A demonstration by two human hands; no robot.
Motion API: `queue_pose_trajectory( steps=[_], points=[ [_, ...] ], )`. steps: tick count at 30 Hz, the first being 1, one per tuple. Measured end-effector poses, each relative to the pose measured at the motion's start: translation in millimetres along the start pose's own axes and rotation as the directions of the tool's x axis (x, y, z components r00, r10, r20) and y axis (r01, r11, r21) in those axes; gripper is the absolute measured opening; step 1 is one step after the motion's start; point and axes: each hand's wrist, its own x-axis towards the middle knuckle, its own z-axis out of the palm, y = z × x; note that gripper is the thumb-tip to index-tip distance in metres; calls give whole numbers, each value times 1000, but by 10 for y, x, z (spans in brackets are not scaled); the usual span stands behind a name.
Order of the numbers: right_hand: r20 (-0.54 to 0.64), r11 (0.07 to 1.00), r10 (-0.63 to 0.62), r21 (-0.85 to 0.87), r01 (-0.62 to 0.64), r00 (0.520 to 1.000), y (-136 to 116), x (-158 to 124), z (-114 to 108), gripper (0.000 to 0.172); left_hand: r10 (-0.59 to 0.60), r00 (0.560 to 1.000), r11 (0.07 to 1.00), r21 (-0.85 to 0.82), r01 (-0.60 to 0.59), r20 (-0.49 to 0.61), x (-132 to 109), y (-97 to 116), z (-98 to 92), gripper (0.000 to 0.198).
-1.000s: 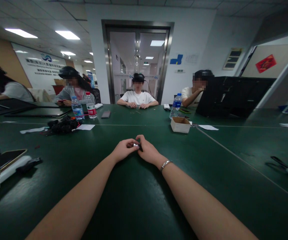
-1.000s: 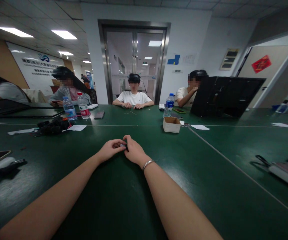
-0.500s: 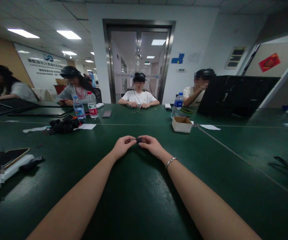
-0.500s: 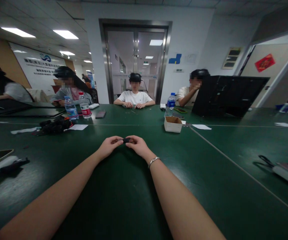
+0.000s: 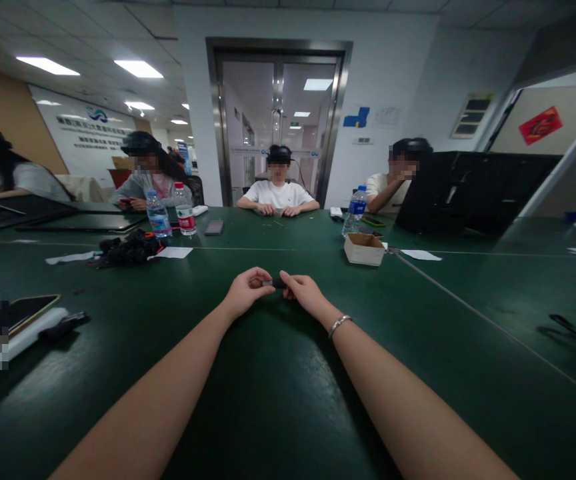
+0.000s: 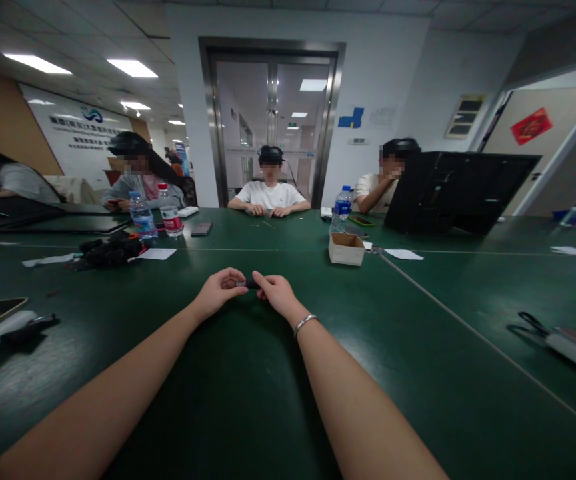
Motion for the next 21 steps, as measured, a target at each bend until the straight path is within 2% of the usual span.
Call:
queue_pose_trajectory(
  steps=[13,21],
  points=[
    [117,995,-90,60,84,989,91,33,-5,39,-152,988,981,122,153,-17,-9,83,-34,39],
    [105,997,-58,56,52,993,66,30,-37,43,-71,997,997,39,70,12,1,57,-35,36]
  ],
)
